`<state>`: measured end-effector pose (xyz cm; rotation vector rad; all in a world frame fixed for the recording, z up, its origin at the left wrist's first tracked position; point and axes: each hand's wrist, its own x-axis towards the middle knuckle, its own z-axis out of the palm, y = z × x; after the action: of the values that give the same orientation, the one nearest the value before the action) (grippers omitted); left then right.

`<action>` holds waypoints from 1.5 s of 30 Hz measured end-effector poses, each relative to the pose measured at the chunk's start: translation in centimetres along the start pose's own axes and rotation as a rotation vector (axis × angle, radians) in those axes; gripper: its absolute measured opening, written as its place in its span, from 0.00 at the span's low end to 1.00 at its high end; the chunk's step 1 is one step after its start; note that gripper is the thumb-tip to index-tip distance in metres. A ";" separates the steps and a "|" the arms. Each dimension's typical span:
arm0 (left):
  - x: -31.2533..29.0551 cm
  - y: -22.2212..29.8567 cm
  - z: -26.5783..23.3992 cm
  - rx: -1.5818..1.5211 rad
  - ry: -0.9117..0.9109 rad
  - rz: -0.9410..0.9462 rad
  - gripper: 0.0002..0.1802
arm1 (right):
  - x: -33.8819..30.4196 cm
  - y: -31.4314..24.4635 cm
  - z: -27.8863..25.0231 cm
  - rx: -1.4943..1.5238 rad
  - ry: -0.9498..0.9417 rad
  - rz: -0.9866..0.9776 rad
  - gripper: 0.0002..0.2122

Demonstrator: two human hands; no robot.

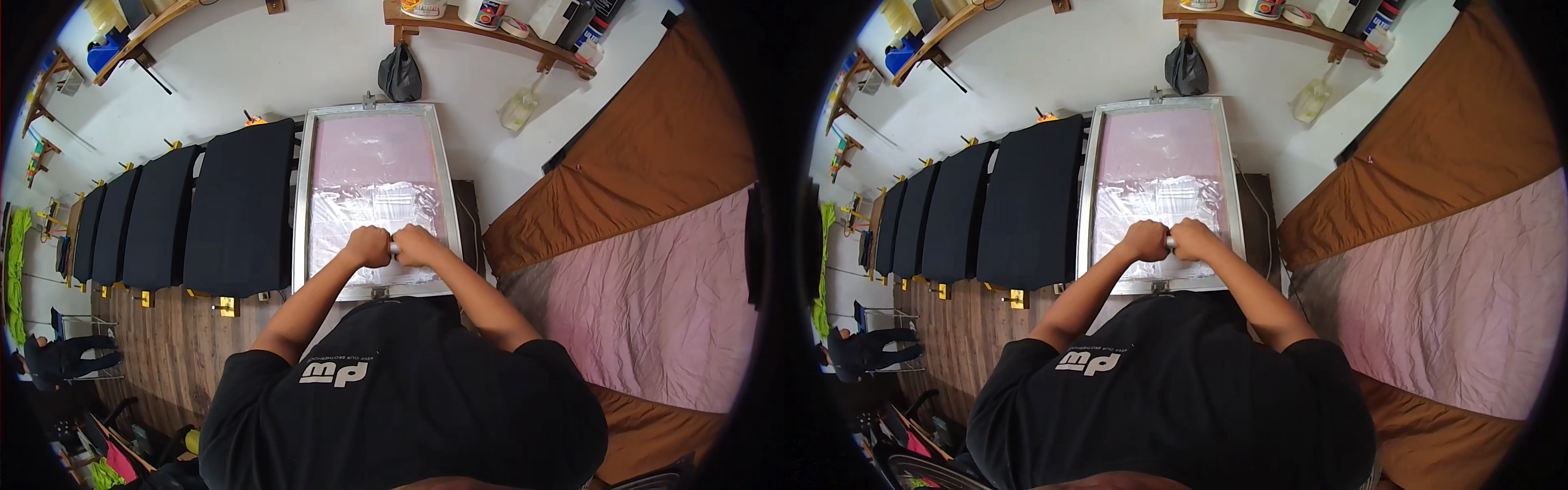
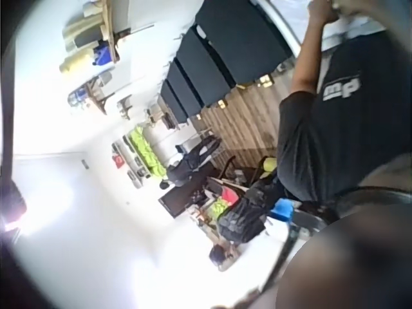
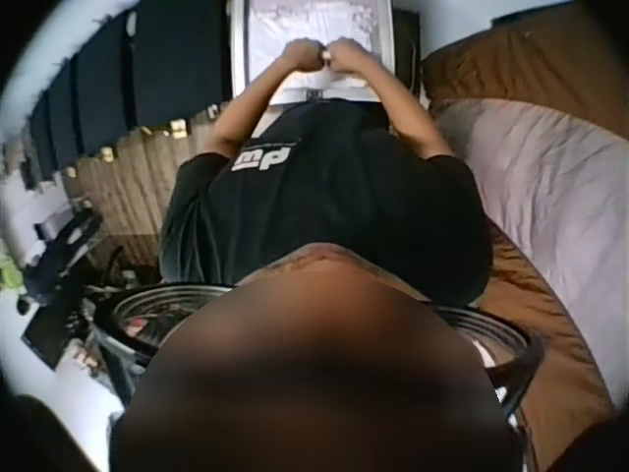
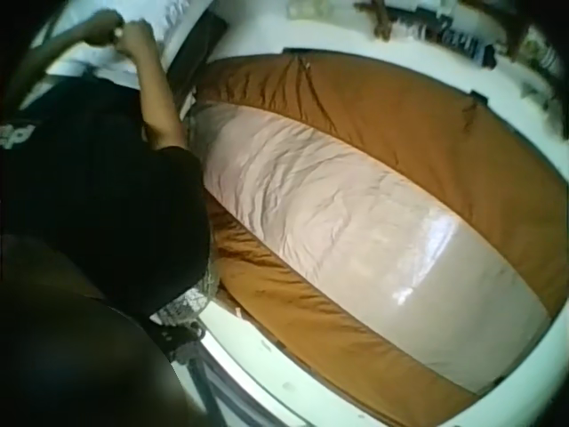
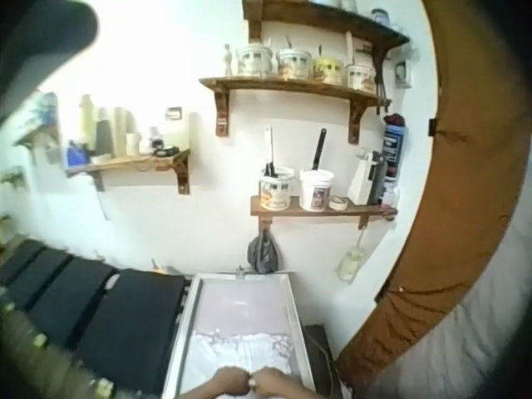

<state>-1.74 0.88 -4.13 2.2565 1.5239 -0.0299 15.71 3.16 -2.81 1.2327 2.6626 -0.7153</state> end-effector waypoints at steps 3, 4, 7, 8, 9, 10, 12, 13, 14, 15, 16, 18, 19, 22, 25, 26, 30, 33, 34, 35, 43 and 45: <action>-2.2 1.2 0.8 -0.040 -0.013 0.023 0.13 | -2.1 -1.3 0.8 -0.020 -0.004 -0.058 0.08; -3.3 1.7 1.3 -0.052 -0.009 0.036 0.13 | -3.0 -1.7 1.5 -0.005 -0.007 -0.062 0.09; -5.1 2.9 1.6 -0.051 -0.094 0.022 0.17 | -4.7 -2.6 2.7 0.006 0.025 -0.094 0.10; -5.5 3.0 1.8 -0.065 -0.103 0.006 0.18 | -4.5 -2.4 2.7 -0.001 0.029 -0.096 0.10; -5.5 2.7 1.8 -0.075 -0.137 -0.009 0.19 | -4.3 -2.3 2.7 0.013 -0.008 -0.092 0.11; -5.0 2.2 1.6 -0.110 -0.162 -0.022 0.20 | -4.1 -2.1 2.7 0.028 -0.046 -0.087 0.11; -4.1 1.7 0.5 -0.134 -0.223 -0.050 0.22 | -3.5 -2.1 1.0 0.075 -0.094 -0.068 0.12; -3.8 1.6 0.0 -0.124 -0.215 -0.055 0.21 | -3.2 -2.3 0.0 0.093 -0.109 -0.055 0.11; -3.2 1.8 -0.8 -0.116 -0.185 -0.050 0.20 | -2.4 -1.3 0.0 0.057 -0.090 -0.078 0.11; -2.7 1.8 -1.4 -0.105 -0.124 -0.063 0.18 | -2.2 -1.3 -0.9 0.047 -0.042 -0.048 0.11; -2.3 1.9 -2.0 -0.101 -0.048 -0.088 0.17 | -2.0 -1.4 -1.8 0.038 0.006 -0.016 0.11; -1.5 1.1 -0.9 -0.088 0.244 -0.017 0.11 | -0.9 -0.8 -1.7 0.041 0.118 0.009 0.08; -1.5 1.0 0.1 -0.064 0.307 -0.019 0.09 | -0.7 -0.6 -1.3 0.036 0.148 0.009 0.07; -2.7 1.1 3.6 -0.032 0.421 0.038 0.08 | -1.4 -0.7 3.6 -0.002 0.311 -0.030 0.07; -5.5 2.7 4.4 -0.018 0.313 0.078 0.09 | -5.0 -2.2 5.5 0.024 0.301 -0.045 0.06; -6.4 3.3 4.0 -0.031 0.275 0.080 0.10 | -5.8 -2.5 5.7 0.045 0.296 -0.062 0.07; -6.7 3.5 1.7 -0.069 0.009 0.013 0.13 | -5.9 -2.7 3.3 0.066 0.048 -0.025 0.08; -4.3 2.5 -0.5 -0.063 -0.137 -0.052 0.17 | -3.6 -1.1 1.3 0.142 -0.018 -0.046 0.08; -3.4 2.1 -1.0 -0.050 -0.090 -0.057 0.17 | -2.8 -0.8 0.6 0.141 0.013 -0.052 0.08; -2.2 1.5 -1.2 -0.044 -0.050 -0.083 0.16 | -1.9 -0.4 0.2 0.128 0.070 -0.014 0.08; 0.2 0.7 -1.5 0.022 -0.038 -0.070 0.12 | 0.1 0.1 -0.7 0.047 0.096 0.029 0.08; -1.3 0.9 -0.6 0.008 -0.072 -0.045 0.13 | -0.9 -0.6 0.3 0.047 0.016 -0.028 0.07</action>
<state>-1.55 -0.39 -2.98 2.2029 1.5388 -0.1290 15.84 2.09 -2.60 1.2199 2.6961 -0.7801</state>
